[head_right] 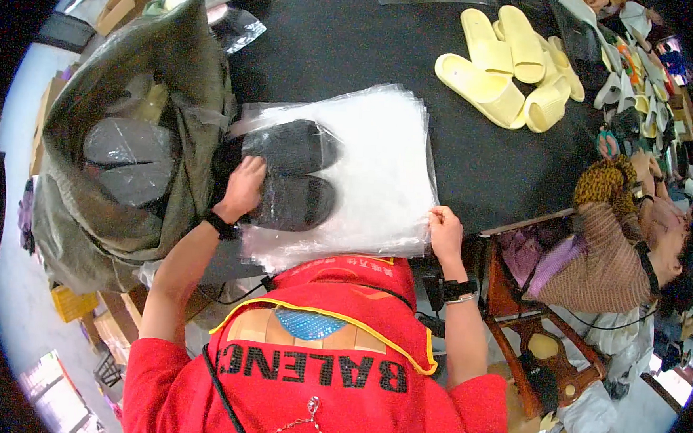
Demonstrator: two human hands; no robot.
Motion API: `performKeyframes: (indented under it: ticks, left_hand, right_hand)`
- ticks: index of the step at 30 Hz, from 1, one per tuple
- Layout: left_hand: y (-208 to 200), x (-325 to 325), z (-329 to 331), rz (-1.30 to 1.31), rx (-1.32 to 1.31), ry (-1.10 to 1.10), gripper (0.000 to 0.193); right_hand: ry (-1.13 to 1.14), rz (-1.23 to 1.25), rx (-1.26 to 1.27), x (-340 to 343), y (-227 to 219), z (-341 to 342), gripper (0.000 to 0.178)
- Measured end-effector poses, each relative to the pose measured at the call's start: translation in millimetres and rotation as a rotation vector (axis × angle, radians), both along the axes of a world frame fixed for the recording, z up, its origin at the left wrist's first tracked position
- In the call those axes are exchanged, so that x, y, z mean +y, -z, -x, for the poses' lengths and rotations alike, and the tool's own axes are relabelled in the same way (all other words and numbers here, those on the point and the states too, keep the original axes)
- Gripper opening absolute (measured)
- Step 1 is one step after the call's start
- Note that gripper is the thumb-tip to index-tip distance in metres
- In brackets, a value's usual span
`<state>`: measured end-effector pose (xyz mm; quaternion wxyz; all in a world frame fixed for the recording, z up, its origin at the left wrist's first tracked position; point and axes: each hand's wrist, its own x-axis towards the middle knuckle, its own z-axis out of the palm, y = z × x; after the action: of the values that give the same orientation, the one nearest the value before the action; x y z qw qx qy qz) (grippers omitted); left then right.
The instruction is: The recorder is sorting and placing pairs of slippers/slides into plastic bags for packaging in a footwear manufacturing environment.
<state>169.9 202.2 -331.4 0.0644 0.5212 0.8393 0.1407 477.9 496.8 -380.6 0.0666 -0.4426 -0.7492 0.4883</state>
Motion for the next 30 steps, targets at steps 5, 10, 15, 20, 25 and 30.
performKeyframes:
  ticks: [5,10,15,20,25,30]
  left_hand:
    - [25,-80,22,-0.307,-0.346,-0.575,0.037]
    - [-36,-88,58,-1.155,-0.694,-1.008,0.036]
    - [-153,-31,60,-0.841,-0.192,-0.706,0.011]
    - [-124,87,-20,-0.241,-0.043,-0.344,0.023]
    - [-1,144,-51,0.029,0.039,-0.013,0.018]
    - [-5,143,15,0.088,0.152,-0.352,0.020]
  right_hand:
    - [-0.006,-0.016,0.027,11,-11,-1,0.017]
    - [-0.109,-0.031,0.085,14,-26,10,0.016]
    - [-0.224,-0.087,0.078,1,-28,19,0.017]
    - [-0.124,-0.062,0.099,-21,-34,25,0.023]
    - [-0.202,-0.135,0.050,-27,-25,28,0.019]
    - [-0.389,-0.356,-0.292,-28,-42,29,0.021]
